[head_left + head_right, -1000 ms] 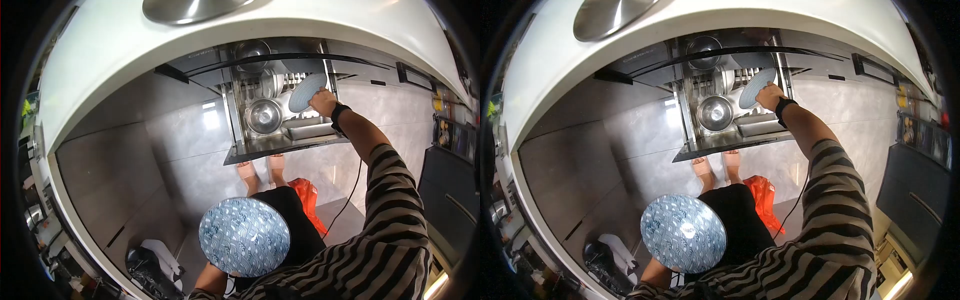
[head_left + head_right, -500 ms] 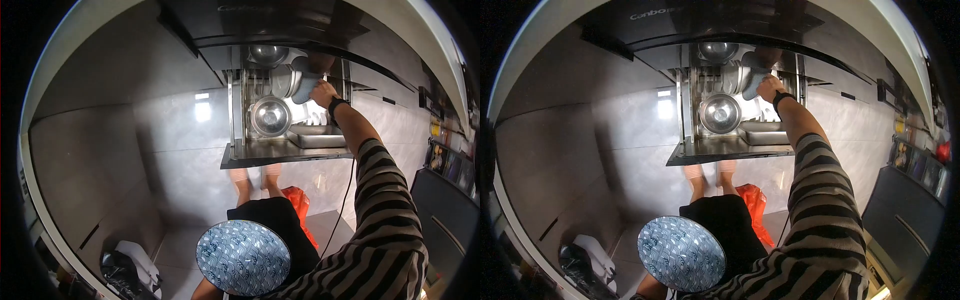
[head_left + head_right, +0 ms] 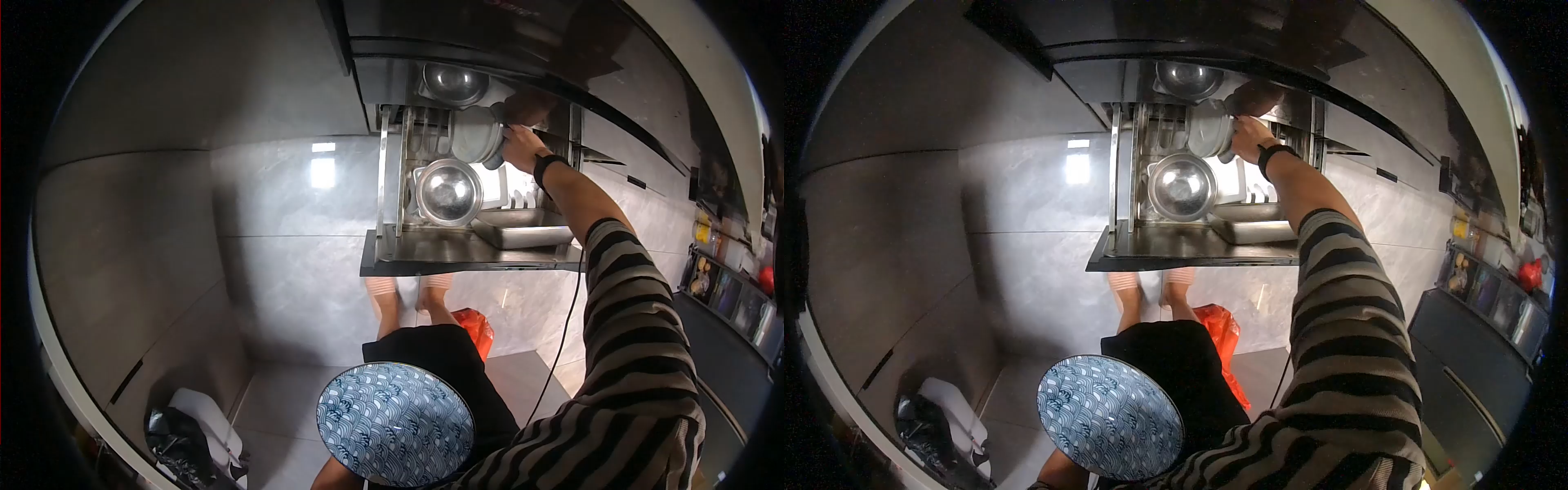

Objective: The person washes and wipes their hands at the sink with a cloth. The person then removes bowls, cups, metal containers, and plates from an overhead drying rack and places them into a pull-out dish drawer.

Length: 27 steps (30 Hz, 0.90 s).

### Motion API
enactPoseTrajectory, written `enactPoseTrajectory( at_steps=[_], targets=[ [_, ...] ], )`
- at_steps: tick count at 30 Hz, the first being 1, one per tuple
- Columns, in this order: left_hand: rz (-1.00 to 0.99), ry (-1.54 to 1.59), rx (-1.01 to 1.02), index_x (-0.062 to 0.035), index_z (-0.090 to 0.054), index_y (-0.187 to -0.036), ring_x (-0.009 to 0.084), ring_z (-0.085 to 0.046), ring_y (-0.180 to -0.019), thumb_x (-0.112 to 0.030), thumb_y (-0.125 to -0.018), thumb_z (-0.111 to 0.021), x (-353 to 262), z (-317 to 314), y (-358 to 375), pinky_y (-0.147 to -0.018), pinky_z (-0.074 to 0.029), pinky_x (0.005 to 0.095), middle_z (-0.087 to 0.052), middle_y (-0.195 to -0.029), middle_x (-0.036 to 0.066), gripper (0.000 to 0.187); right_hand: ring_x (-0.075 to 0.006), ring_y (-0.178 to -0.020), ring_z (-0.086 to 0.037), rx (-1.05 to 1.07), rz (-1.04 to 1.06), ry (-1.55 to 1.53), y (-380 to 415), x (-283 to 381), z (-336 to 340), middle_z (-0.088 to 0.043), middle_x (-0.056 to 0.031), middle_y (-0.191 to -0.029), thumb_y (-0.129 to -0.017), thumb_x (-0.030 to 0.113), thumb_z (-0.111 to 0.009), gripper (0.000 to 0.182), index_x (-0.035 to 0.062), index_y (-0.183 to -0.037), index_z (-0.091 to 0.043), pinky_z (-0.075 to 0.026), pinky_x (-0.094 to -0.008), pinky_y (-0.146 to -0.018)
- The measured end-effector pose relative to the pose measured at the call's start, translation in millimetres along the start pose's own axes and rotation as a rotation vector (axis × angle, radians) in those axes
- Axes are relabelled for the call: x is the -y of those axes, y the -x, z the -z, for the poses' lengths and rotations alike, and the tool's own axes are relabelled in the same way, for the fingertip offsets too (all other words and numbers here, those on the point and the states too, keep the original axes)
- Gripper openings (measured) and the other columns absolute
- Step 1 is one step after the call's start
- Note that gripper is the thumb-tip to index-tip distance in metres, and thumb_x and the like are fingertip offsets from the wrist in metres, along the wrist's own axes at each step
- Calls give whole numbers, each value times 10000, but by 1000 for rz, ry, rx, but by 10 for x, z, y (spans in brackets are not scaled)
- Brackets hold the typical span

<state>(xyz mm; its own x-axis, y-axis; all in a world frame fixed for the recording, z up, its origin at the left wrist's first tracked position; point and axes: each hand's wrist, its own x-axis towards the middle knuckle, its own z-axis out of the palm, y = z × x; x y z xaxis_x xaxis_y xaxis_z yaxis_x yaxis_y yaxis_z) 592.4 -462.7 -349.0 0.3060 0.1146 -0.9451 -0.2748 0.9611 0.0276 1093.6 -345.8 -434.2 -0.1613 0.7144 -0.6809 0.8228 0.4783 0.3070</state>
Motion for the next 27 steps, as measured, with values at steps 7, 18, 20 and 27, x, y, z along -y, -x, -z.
enactPoseTrajectory(
  at_steps=[7,18,20,27],
  targets=[
    [-12,-28,22,-54,-371,-1295,236,-486,-1120,-297,-920,-417,-82,-96,-49,-898,-446,346,-437,-1300,106,449,-266,-1105,-469,-37,-461,-548,80,-24,-82,-512,-120,-1188,-864,175,-415,332,72,-1161,-521,-403,-407,-901],
    [-32,-203,31,-55,-374,-1294,234,-485,-1123,-292,-915,-426,-265,-462,-180,-901,-443,341,-435,-1303,107,450,-385,-1339,-48,-983,-993,-1428,-36,627,-482,-37,-291,-1421,-659,96,-628,915,-65,-1363,-65,-137,-369,-1093],
    [-35,-241,39,-55,-374,-1294,234,-485,-1123,-291,-914,-428,-294,-563,-216,-902,-442,340,-434,-1304,107,450,-385,-1292,-219,-1132,-1158,-1574,-57,632,-529,-198,-319,-1369,-677,53,-602,903,-88,-1353,-21,-232,-355,-1056],
    [-23,-362,46,-55,-376,-1293,233,-484,-1125,-289,-912,-434,-396,-779,-185,-904,-440,337,-433,-1305,108,451,-404,-951,-568,-397,-1511,-1702,239,487,-398,-485,-276,-1170,-752,39,-510,689,77,-1363,-192,-466,-443,-800]
  ],
)
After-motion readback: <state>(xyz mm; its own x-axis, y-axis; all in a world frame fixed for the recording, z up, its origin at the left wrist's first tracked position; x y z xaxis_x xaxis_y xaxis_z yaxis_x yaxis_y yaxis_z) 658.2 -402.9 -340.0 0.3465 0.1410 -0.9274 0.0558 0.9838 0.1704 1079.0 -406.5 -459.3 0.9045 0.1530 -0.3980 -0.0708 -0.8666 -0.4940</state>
